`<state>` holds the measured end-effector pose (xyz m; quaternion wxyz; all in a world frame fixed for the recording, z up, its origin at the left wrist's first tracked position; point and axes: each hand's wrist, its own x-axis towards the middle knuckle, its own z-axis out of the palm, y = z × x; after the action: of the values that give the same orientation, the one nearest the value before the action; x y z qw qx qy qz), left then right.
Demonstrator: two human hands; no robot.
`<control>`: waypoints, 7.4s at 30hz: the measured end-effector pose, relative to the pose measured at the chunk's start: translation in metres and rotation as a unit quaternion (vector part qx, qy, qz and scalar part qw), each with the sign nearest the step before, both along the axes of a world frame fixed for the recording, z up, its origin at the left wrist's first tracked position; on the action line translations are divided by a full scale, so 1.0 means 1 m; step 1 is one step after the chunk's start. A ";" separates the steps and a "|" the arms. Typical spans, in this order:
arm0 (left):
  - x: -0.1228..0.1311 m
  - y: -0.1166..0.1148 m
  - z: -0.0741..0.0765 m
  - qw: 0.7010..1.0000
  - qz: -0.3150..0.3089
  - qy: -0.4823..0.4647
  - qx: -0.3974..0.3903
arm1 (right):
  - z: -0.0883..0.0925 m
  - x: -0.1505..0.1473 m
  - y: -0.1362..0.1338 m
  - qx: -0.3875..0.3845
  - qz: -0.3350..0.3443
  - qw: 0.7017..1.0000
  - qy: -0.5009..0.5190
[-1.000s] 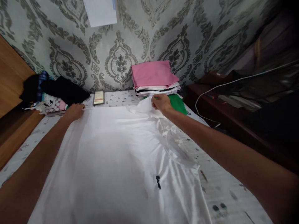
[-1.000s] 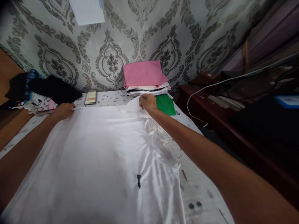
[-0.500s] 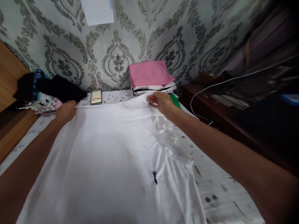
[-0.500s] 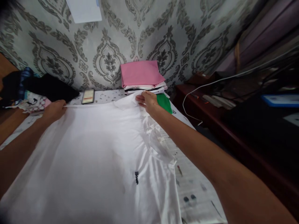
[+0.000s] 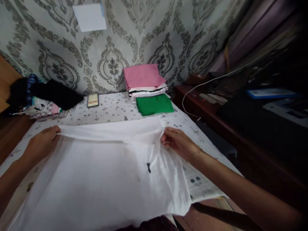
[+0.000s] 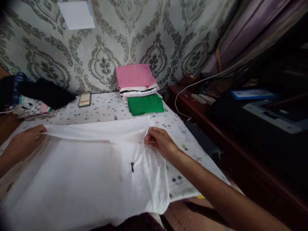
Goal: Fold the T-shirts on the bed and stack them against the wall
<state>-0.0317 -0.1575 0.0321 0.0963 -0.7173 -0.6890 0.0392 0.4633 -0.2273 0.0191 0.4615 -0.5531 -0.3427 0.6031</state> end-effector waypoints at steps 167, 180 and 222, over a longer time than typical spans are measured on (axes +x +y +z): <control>0.207 -0.097 -0.029 0.894 -0.365 -0.251 -0.071 | -0.043 0.030 -0.047 0.461 0.232 0.736 -0.438; 0.218 -0.072 -0.016 0.853 -0.160 -0.478 -0.134 | -0.033 0.020 -0.027 0.322 0.156 0.810 -0.464; -0.025 -0.222 -0.045 0.973 0.212 -0.093 -0.024 | -0.130 -0.048 -0.234 -0.036 0.041 0.998 -0.038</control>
<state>-0.0570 -0.3796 -0.0126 0.0039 -0.5574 -0.8302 0.0088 0.4151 -0.4608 -0.1110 0.4029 -0.5776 -0.3598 0.6120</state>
